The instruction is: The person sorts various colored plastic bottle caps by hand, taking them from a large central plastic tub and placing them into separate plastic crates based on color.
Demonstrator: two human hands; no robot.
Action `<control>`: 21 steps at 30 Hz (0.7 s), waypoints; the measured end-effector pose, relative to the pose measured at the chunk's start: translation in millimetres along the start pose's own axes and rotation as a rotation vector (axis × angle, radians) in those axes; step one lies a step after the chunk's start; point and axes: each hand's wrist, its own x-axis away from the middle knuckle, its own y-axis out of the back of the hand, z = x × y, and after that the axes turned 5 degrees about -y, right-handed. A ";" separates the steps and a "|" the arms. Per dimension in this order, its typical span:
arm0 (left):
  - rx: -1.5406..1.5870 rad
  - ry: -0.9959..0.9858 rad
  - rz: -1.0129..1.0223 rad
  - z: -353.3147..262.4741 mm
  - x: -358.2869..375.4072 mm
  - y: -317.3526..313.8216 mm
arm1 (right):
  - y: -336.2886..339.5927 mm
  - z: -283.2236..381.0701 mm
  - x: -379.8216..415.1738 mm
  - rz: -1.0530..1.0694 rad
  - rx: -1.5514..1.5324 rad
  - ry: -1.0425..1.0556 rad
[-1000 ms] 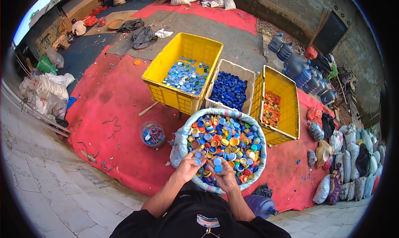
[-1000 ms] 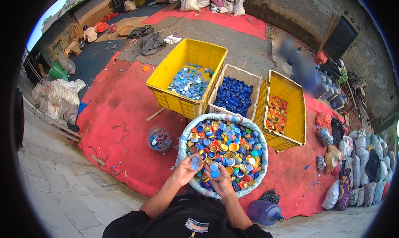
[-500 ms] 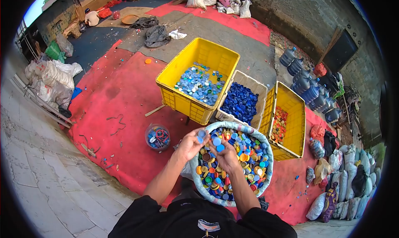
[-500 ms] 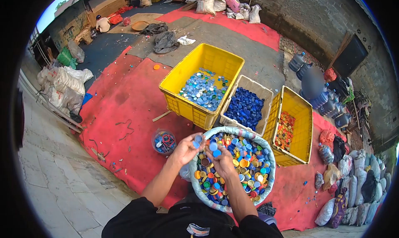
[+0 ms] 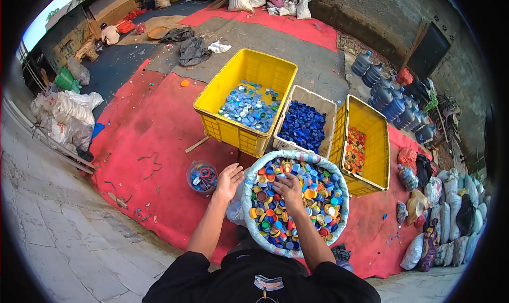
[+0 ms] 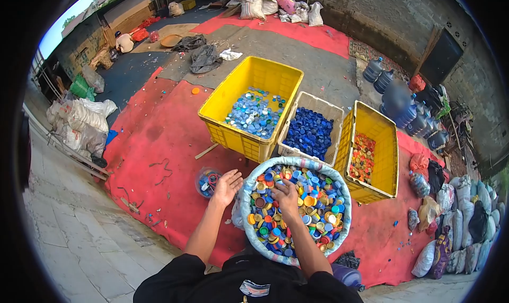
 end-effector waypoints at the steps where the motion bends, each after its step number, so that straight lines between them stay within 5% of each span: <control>1: -0.012 -0.002 -0.019 8.7 10.4 6.7 | 13.5 -16.2 11.5 -0.009 0.054 0.008; 7: -0.158 -0.105 -0.160 37.6 62.1 11.3 | 50.2 -53.3 74.4 -0.037 0.213 0.101; 21: -0.705 -0.347 -0.039 96.8 108.5 -53.3 | 127.9 -61.5 124.0 -0.129 0.376 0.220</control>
